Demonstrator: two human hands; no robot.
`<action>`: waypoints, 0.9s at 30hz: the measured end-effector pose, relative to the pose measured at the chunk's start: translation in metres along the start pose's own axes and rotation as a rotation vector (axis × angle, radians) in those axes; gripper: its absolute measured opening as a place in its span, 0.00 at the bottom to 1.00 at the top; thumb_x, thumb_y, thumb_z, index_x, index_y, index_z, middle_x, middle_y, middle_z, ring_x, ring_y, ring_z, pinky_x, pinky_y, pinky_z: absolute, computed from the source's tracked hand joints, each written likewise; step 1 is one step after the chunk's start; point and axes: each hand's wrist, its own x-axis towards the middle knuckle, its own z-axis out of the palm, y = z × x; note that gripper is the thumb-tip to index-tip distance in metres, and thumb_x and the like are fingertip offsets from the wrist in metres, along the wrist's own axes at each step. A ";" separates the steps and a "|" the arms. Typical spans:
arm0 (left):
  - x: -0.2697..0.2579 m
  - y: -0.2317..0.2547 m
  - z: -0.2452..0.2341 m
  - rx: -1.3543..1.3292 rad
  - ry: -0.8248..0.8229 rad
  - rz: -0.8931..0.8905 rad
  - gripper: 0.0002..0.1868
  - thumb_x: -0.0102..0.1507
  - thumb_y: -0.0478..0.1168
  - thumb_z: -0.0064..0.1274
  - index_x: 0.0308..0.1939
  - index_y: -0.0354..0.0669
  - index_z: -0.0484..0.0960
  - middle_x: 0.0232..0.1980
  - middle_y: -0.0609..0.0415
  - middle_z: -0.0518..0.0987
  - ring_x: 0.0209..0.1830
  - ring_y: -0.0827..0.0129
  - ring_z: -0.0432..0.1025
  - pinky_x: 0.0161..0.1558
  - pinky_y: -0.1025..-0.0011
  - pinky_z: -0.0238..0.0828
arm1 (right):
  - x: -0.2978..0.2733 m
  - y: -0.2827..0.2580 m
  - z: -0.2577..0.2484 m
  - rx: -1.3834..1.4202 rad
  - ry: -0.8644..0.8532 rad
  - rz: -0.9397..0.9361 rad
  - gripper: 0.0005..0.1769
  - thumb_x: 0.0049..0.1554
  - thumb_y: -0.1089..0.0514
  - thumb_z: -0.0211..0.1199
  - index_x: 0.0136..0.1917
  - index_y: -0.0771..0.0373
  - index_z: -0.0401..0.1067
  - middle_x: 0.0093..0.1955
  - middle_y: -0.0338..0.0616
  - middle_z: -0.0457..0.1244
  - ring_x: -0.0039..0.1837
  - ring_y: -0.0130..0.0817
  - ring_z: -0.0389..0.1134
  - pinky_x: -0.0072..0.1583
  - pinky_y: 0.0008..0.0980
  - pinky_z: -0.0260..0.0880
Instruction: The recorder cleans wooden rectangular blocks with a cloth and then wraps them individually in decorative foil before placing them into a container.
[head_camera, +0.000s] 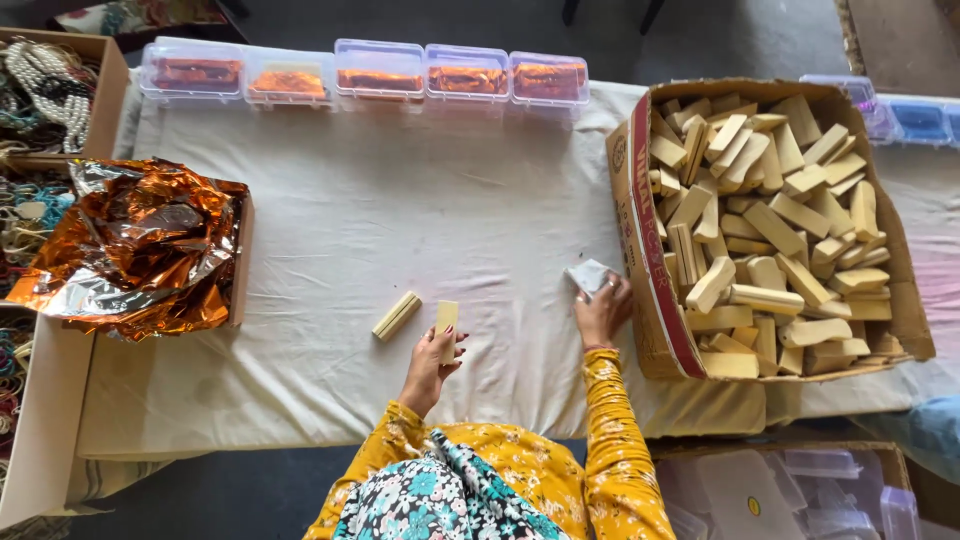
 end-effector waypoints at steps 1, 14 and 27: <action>0.002 0.003 -0.001 -0.005 0.001 0.009 0.15 0.66 0.49 0.51 0.53 0.50 0.74 0.47 0.58 0.83 0.38 0.77 0.74 0.38 0.74 0.72 | 0.002 -0.004 -0.007 0.004 0.003 -0.009 0.37 0.47 0.53 0.72 0.67 0.64 0.66 0.70 0.56 0.57 0.73 0.54 0.55 0.71 0.55 0.52; -0.013 0.024 0.029 -0.140 -0.089 0.101 0.19 0.64 0.49 0.54 0.54 0.44 0.73 0.43 0.51 0.81 0.37 0.68 0.75 0.41 0.68 0.77 | -0.024 -0.084 -0.081 1.956 -0.495 0.757 0.27 0.62 0.40 0.51 0.66 0.56 0.68 0.64 0.46 0.65 0.65 0.44 0.67 0.65 0.52 0.69; -0.035 0.022 0.052 -0.133 -0.157 0.150 0.19 0.68 0.47 0.40 0.60 0.47 0.59 0.48 0.48 0.78 0.39 0.63 0.75 0.44 0.58 0.79 | -0.116 -0.066 -0.024 0.497 -0.142 -0.371 0.25 0.70 0.56 0.46 0.75 0.69 0.66 0.67 0.52 0.63 0.68 0.44 0.66 0.70 0.37 0.67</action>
